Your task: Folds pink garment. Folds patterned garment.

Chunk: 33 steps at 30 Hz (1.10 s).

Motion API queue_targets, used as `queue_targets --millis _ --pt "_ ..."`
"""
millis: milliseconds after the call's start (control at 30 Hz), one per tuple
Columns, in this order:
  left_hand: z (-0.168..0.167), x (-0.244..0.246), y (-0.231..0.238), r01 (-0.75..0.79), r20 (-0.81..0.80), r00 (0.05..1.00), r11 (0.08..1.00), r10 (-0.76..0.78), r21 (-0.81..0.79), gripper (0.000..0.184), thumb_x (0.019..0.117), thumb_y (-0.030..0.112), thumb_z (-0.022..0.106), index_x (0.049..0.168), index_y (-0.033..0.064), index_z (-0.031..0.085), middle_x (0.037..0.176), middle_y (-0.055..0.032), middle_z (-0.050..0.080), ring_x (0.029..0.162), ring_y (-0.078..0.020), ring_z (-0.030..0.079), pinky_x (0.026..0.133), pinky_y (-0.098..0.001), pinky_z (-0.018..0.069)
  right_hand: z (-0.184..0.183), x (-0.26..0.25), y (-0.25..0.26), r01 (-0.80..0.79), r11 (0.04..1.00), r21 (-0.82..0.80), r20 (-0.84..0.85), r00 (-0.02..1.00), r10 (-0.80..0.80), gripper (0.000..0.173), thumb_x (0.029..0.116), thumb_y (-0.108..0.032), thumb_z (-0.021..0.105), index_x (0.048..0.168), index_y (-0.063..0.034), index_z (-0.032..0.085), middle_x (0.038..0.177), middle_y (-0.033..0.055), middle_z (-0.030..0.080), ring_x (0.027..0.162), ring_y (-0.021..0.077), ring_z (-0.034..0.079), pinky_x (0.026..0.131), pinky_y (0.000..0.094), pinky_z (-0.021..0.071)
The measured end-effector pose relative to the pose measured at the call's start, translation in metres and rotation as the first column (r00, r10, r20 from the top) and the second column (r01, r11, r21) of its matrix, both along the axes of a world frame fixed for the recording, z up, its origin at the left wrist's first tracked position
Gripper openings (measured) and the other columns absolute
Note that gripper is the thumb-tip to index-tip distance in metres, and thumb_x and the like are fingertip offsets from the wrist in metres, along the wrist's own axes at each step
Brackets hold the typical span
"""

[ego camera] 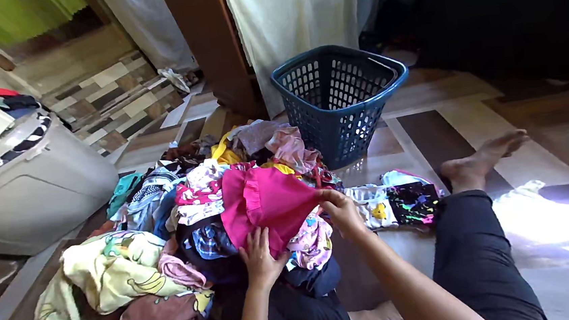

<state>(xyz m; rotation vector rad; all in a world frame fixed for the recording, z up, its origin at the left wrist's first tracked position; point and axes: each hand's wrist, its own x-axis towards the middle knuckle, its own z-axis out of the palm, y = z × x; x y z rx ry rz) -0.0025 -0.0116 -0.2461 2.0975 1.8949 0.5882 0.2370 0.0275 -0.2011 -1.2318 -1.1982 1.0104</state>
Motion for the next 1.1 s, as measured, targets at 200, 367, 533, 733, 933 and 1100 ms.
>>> queue_targets --millis 200,367,533,733,933,1100 --pt "0.002 0.001 0.003 -0.025 0.161 0.987 0.993 0.006 0.115 0.050 0.0826 -0.007 0.063 0.132 -0.0003 0.066 0.141 -0.0232 0.060 0.136 -0.0502 0.048 0.107 -0.0786 0.0252 0.013 0.010 0.004 -0.089 0.986 0.144 0.652 0.758 -0.027 0.047 0.0926 0.010 0.048 0.135 0.0004 0.065 0.122 0.0238 0.071 0.116 0.0420 0.067 0.103 0.0589 0.0476" --pt "0.057 -0.018 0.007 -0.041 0.338 0.941 0.997 0.017 0.065 0.033 0.0935 -0.003 0.058 0.125 -0.0066 0.068 0.120 -0.0249 0.070 0.115 -0.0361 0.067 0.104 -0.0527 0.0486 -0.002 0.005 0.011 -0.107 0.979 -0.174 0.551 0.813 0.187 0.094 0.0826 -0.005 0.077 0.160 -0.0011 0.024 0.156 0.0319 0.037 0.140 0.0480 0.043 0.110 0.0635 0.0404" --pt "0.097 -0.016 0.020 0.002 0.274 0.962 0.998 -0.021 0.069 0.028 0.0934 -0.001 0.062 0.119 -0.0052 0.070 0.117 -0.0225 0.071 0.113 -0.0324 0.068 0.102 -0.0484 0.0503 -0.016 -0.037 0.001 -0.183 0.958 -0.221 0.516 0.811 0.274 0.098 0.0812 -0.022 0.084 0.161 -0.0081 0.030 0.163 0.0302 0.026 0.146 0.0521 0.031 0.108 0.0756 0.0304" --pt "0.122 -0.009 0.029 0.065 0.198 0.976 0.988 -0.091 0.137 0.026 0.0926 0.000 0.062 0.116 -0.0034 0.072 0.111 -0.0198 0.074 0.107 -0.0315 0.071 0.098 -0.0494 0.0524 -0.002 -0.057 0.007 0.091 0.973 -0.210 0.389 0.921 -0.002 0.058 0.0904 -0.020 0.072 0.136 0.0095 0.051 0.134 0.0312 0.056 0.126 0.0440 0.055 0.105 0.0583 0.0441" --pt "0.125 -0.010 0.023 0.152 0.115 0.980 0.985 -0.161 0.085 0.026 0.0927 0.000 0.063 0.116 -0.0022 0.074 0.114 -0.0211 0.073 0.111 -0.0347 0.070 0.101 -0.0516 0.0506 -0.008 -0.057 0.009 -0.063 0.955 -0.290 0.110 0.989 0.099 0.037 0.1092 -0.022 0.045 0.111 0.0094 0.065 0.104 0.0230 0.066 0.099 0.0287 0.064 0.092 0.0468 0.0487" --pt "0.120 -0.013 0.013 0.157 0.065 0.986 0.986 -0.153 -0.056 0.028 0.0944 0.002 0.063 0.120 0.0007 0.074 0.117 -0.0219 0.072 0.115 -0.0363 0.067 0.103 -0.0523 0.0483 0.020 -0.065 -0.003 -0.273 0.922 -0.274 -0.234 0.949 0.212 0.051 0.1125 -0.026 0.028 0.141 0.0118 0.048 0.147 0.0281 0.048 0.137 0.0299 0.047 0.112 0.0448 0.0377"
